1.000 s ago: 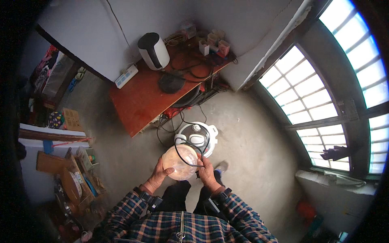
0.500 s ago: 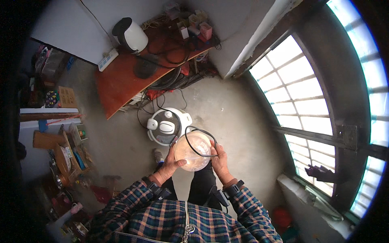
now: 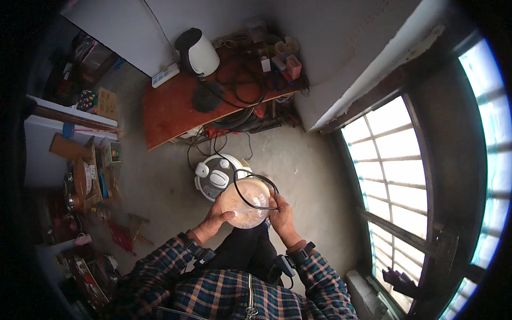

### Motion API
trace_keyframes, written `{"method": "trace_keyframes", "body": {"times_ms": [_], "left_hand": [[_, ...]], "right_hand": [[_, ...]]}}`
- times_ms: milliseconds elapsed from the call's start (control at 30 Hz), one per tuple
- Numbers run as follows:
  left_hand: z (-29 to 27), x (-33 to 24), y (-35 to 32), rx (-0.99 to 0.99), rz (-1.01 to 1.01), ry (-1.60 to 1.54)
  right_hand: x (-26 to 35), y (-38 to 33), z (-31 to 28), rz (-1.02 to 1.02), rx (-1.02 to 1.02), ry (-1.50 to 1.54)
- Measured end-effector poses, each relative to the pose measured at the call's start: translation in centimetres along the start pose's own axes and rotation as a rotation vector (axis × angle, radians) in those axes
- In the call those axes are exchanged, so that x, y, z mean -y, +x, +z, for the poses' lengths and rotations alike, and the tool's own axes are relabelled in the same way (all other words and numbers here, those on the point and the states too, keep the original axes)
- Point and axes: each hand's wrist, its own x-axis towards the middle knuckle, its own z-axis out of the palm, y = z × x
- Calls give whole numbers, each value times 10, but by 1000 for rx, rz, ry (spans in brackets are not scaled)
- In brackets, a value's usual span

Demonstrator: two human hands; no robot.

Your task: The person assembles a small tabletop appliance by placing a perforated plastic insert into a bowl, covering it with a lid, and connecting a power cord. They then move to another area and pick up a red plastic scoop.

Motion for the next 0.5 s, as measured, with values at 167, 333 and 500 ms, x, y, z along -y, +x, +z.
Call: {"method": "trace_keyframes", "body": {"times_ms": [167,333,500], "left_hand": [[-9,-13,16,-53,-13,29],[-9,-29,47,-89,48,-39],[-17,-55,80,-141,101,-57]], "right_hand": [[10,38,5,-23,38,-47],[31,78,3,-48,85,-57],[72,122,0,20,154,-77]]}}
